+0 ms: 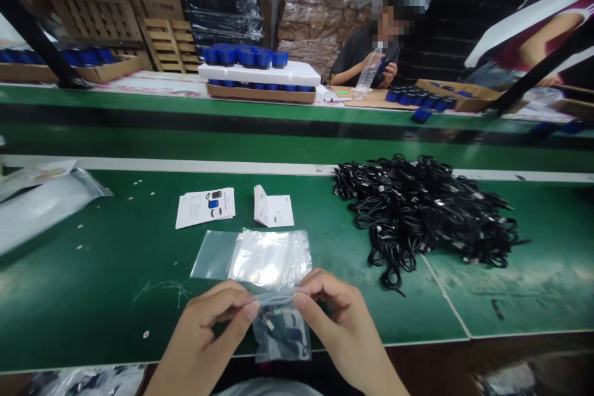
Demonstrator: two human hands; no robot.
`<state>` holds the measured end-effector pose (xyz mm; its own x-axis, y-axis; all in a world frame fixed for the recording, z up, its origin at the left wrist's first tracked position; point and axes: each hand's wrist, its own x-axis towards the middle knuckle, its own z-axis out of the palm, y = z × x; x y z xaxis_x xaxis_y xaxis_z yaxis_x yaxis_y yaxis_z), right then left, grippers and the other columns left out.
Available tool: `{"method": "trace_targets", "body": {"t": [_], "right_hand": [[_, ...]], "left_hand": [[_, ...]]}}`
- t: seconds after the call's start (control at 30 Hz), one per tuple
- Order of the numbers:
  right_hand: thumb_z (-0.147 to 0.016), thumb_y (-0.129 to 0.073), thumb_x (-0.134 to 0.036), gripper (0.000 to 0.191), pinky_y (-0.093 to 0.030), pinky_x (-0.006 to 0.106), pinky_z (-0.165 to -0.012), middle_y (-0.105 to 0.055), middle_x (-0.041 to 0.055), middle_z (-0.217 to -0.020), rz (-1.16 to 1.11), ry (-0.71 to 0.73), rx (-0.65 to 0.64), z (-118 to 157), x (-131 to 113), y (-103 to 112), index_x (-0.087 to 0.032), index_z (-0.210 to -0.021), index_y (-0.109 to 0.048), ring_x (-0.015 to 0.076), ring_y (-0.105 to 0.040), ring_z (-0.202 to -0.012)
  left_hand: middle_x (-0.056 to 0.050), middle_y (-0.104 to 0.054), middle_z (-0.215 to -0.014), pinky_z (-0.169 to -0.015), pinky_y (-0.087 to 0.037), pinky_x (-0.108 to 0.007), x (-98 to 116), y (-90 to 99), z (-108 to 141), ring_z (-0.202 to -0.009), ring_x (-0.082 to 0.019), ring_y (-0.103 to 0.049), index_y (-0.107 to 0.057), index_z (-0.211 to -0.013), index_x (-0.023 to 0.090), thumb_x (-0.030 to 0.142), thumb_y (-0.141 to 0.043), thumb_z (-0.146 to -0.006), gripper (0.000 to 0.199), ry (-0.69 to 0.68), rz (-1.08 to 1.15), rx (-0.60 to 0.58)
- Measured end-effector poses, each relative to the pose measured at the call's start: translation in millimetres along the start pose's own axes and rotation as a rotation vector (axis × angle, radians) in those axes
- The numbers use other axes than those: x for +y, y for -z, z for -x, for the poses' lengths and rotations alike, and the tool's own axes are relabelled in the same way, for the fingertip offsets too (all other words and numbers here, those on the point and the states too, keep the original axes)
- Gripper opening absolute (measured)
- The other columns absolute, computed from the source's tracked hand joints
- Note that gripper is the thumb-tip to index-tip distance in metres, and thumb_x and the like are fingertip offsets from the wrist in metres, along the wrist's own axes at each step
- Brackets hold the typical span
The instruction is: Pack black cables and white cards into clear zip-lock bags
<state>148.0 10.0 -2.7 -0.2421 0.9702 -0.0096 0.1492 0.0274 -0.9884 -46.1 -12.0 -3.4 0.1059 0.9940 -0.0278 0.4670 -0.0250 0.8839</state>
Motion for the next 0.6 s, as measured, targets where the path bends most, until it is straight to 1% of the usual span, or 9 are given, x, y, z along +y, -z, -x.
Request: {"method": "trace_targets", "body": {"t": [0.1, 0.17, 0.27, 0.33, 0.43, 0.6], "right_hand": [[-0.086, -0.055, -0.028, 0.022, -0.04, 0.026, -0.062, -0.053, -0.0001, -0.066, 0.011, 0.043, 0.024, 2, 0, 0, -0.018, -0.067, -0.056, 0.0147, -0.051, -0.065], [-0.087, -0.054, -0.028, 0.022, -0.04, 0.026, -0.062, -0.053, -0.0003, -0.066, 0.023, 0.035, 0.019, 2, -1, 0, -0.018, -0.067, -0.055, 0.0146, -0.05, -0.065], [-0.087, -0.054, -0.029, 0.02, -0.04, 0.025, -0.063, -0.055, -0.0002, -0.068, 0.018, -0.003, -0.022, 2, 0, 0, -0.018, -0.071, -0.058, 0.0147, -0.051, -0.066], [-0.087, -0.056, -0.029, 0.018, -0.04, 0.025, -0.062, -0.056, -0.0002, -0.068, 0.0, -0.014, -0.03, 2, 1, -1, -0.018, -0.073, -0.06, 0.0145, -0.052, -0.065], [-0.085, -0.058, -0.028, 0.018, -0.04, 0.024, -0.061, -0.055, -0.0005, -0.066, -0.034, 0.006, -0.007, 3, 3, -3, -0.018, -0.071, -0.06, 0.0141, -0.052, -0.064], [-0.085, -0.058, -0.029, 0.022, -0.039, 0.024, -0.061, -0.053, -0.0003, -0.066, -0.058, 0.074, 0.047, 7, 5, -5, -0.018, -0.067, -0.058, 0.014, -0.049, -0.064]], "left_hand": [[0.003, -0.06, -0.064, -0.052, -0.045, -0.017, 0, -2.0, 3, -0.056, -0.01, -0.057, -0.062, -0.068, 0.022, 0.03, -0.055, -0.086, 0.021, -0.084, -0.04, 0.031], [0.003, -0.062, -0.067, -0.053, -0.046, -0.018, -1, -3.3, 4, -0.059, -0.011, -0.059, -0.063, -0.071, 0.023, 0.028, -0.055, -0.087, 0.018, -0.112, -0.047, 0.044], [0.003, -0.064, -0.071, -0.054, -0.047, -0.017, -1, -5.2, 4, -0.061, -0.011, -0.061, -0.064, -0.074, 0.024, 0.027, -0.054, -0.087, 0.016, -0.124, -0.046, 0.041], [0.003, -0.062, -0.069, -0.053, -0.046, -0.016, 0, -6.9, 3, -0.059, -0.01, -0.06, -0.064, -0.074, 0.024, 0.027, -0.054, -0.087, 0.017, -0.121, -0.032, 0.05], [0.003, -0.061, -0.067, -0.054, -0.045, -0.016, 3, -9.6, 3, -0.058, -0.009, -0.059, -0.063, -0.072, 0.022, 0.027, -0.055, -0.087, 0.018, -0.126, -0.011, 0.07], [0.003, -0.061, -0.069, -0.057, -0.045, -0.016, 3, -13.1, 4, -0.061, -0.009, -0.059, -0.062, -0.074, 0.021, 0.026, -0.055, -0.087, 0.015, -0.131, 0.007, 0.05]]}}
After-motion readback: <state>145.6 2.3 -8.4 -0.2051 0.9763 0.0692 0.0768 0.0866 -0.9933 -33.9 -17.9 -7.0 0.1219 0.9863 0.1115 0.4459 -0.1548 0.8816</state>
